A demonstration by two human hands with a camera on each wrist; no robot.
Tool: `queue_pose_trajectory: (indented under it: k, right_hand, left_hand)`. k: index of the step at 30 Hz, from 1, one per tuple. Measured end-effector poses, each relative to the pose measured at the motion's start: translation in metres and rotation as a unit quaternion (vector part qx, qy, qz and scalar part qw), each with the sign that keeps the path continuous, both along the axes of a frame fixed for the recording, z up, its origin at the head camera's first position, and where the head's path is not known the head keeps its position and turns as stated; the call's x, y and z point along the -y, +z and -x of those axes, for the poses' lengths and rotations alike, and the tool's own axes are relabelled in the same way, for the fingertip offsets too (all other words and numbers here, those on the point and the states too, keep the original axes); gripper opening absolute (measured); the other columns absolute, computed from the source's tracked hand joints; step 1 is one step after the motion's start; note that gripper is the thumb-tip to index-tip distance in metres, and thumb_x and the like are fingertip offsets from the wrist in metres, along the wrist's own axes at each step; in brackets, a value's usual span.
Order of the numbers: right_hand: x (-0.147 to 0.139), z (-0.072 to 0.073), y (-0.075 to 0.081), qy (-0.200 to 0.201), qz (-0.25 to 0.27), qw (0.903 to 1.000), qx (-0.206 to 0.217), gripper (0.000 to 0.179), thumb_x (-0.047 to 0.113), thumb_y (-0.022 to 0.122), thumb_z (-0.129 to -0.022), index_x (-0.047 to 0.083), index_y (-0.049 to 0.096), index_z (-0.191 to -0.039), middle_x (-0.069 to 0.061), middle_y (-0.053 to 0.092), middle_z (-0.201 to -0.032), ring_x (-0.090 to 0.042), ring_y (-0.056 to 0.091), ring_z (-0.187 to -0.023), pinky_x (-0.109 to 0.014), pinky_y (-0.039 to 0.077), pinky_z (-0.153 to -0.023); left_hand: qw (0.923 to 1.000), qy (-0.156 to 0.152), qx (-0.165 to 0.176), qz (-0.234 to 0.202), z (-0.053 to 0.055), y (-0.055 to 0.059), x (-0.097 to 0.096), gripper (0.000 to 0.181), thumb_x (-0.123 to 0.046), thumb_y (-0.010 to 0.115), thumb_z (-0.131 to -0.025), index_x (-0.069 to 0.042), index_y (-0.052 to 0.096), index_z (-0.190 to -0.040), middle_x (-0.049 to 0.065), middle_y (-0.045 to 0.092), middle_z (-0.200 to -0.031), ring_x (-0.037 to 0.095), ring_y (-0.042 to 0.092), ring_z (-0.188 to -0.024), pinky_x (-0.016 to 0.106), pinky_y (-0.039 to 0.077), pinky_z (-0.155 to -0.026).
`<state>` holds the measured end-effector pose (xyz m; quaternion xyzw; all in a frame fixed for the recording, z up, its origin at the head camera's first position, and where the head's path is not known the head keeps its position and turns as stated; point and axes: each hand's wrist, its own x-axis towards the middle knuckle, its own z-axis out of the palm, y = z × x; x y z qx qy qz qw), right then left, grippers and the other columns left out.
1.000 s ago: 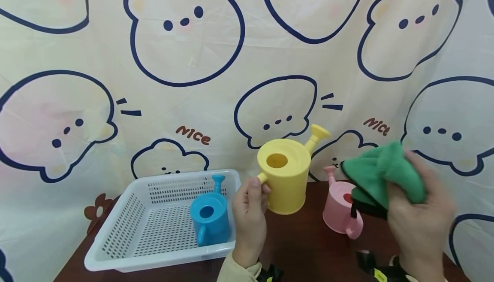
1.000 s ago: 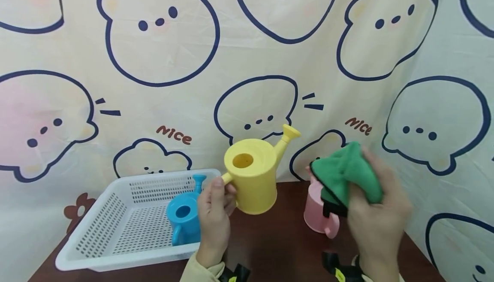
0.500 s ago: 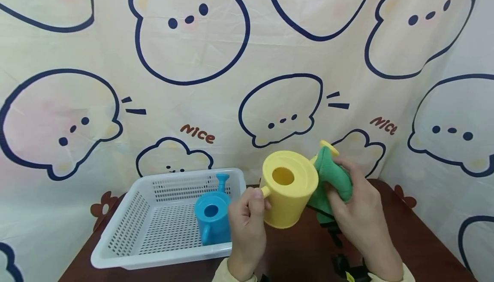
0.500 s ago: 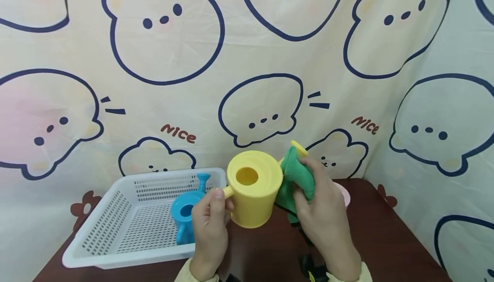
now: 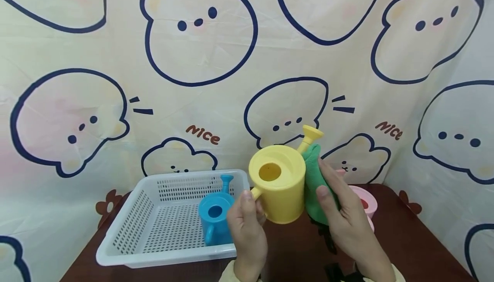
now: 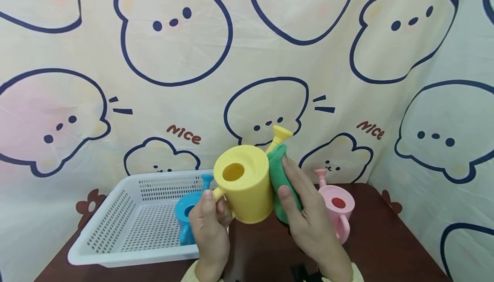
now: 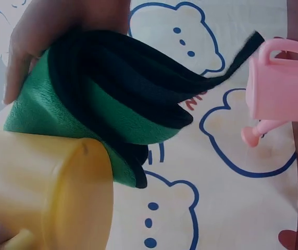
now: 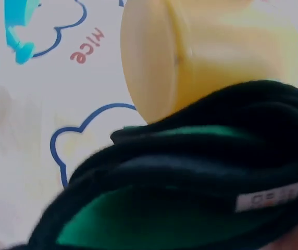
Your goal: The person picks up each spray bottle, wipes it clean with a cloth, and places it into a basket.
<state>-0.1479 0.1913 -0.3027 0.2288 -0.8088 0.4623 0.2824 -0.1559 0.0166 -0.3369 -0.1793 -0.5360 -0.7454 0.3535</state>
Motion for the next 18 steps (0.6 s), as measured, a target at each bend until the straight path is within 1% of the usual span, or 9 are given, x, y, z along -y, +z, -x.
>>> queue_pose_trajectory:
  k: [3,4,6,9,11,14,16,18]
  right_hand:
    - [-0.0013,-0.0008,0.0003,0.003,0.010,0.9990,0.045,0.063,0.008,0.051,-0.110,0.036,0.034,-0.164,0.001,0.045,-0.164,0.003,0.053,-0.132,-0.011,0.047,-0.101]
    - [-0.0014,-0.0002,0.0001,0.003,0.013,0.9985,0.053,0.064,0.009,0.053,-0.109,0.037,0.034,-0.164,0.001,0.045,-0.163,0.001,0.054,-0.131,-0.012,0.048,-0.101]
    - [-0.0014,0.0015,-0.0009,-0.001,0.018,0.9981,0.058,0.065,0.009,0.056,-0.108,0.037,0.035,-0.163,0.002,0.047,-0.159,-0.004,0.055,-0.127,-0.014,0.050,-0.100]
    - [-0.0016,0.0049,-0.0030,-0.006,0.033,0.9986,0.042,0.066,0.005,0.061,-0.105,0.032,0.040,-0.161,0.005,0.051,-0.152,-0.009,0.058,-0.123,-0.016,0.052,-0.097]
    - [-0.0022,0.0064,-0.0041,-0.009,0.044,0.9987,0.022,0.066,0.001,0.063,-0.102,0.026,0.044,-0.159,0.007,0.055,-0.148,-0.010,0.060,-0.120,-0.017,0.052,-0.096]
    - [-0.0036,0.0073,-0.0041,-0.007,0.061,0.9981,-0.002,0.065,-0.005,0.066,-0.098,0.018,0.049,-0.156,0.006,0.059,-0.143,-0.010,0.062,-0.117,-0.017,0.053,-0.094]
    - [-0.0051,0.0064,-0.0036,-0.009,0.069,0.9975,-0.009,0.064,-0.007,0.067,-0.096,0.016,0.051,-0.154,0.005,0.061,-0.140,-0.010,0.063,-0.115,-0.018,0.054,-0.093]
    - [-0.0068,0.0048,-0.0032,-0.015,0.077,0.9969,-0.006,0.063,-0.008,0.068,-0.096,0.015,0.052,-0.153,0.005,0.062,-0.138,-0.010,0.064,-0.113,-0.019,0.055,-0.090]
  left_hand:
    - [0.9999,-0.008,0.009,-0.005,-0.0018,0.0004,0.0007,0.045,-0.011,0.036,-0.112,0.000,0.044,-0.070,0.012,0.034,-0.057,0.016,0.031,-0.044,0.019,0.028,-0.042]
    - [0.9999,-0.011,0.009,-0.005,-0.0022,0.0004,0.0010,0.045,-0.011,0.036,-0.112,0.000,0.044,-0.070,0.013,0.033,-0.057,0.016,0.030,-0.044,0.020,0.028,-0.041]
    - [0.9999,-0.013,0.007,-0.005,-0.0031,0.0005,0.0013,0.045,-0.011,0.036,-0.112,0.000,0.044,-0.070,0.013,0.034,-0.056,0.016,0.031,-0.044,0.020,0.028,-0.041]
    - [0.9999,-0.015,-0.002,0.001,-0.0044,0.0006,0.0019,0.045,-0.010,0.036,-0.112,0.000,0.044,-0.069,0.013,0.034,-0.056,0.015,0.031,-0.044,0.021,0.028,-0.041]
    - [0.9999,-0.015,-0.005,0.004,-0.0053,0.0009,0.0020,0.044,-0.010,0.036,-0.112,-0.001,0.045,-0.069,0.012,0.035,-0.057,0.015,0.032,-0.044,0.020,0.029,-0.041]
    - [0.9997,-0.020,-0.011,0.009,-0.0061,0.0012,0.0024,0.044,-0.009,0.035,-0.111,-0.001,0.046,-0.070,0.012,0.035,-0.058,0.018,0.032,-0.045,0.020,0.030,-0.041]
    - [0.9995,-0.025,-0.015,0.013,-0.0063,0.0010,0.0024,0.043,-0.008,0.036,-0.111,-0.001,0.047,-0.070,0.012,0.037,-0.058,0.019,0.033,-0.045,0.021,0.031,-0.041]
    - [0.9991,-0.032,-0.024,0.017,-0.0062,0.0009,0.0024,0.042,-0.007,0.035,-0.110,-0.001,0.047,-0.070,0.013,0.037,-0.058,0.021,0.032,-0.045,0.021,0.031,-0.040]
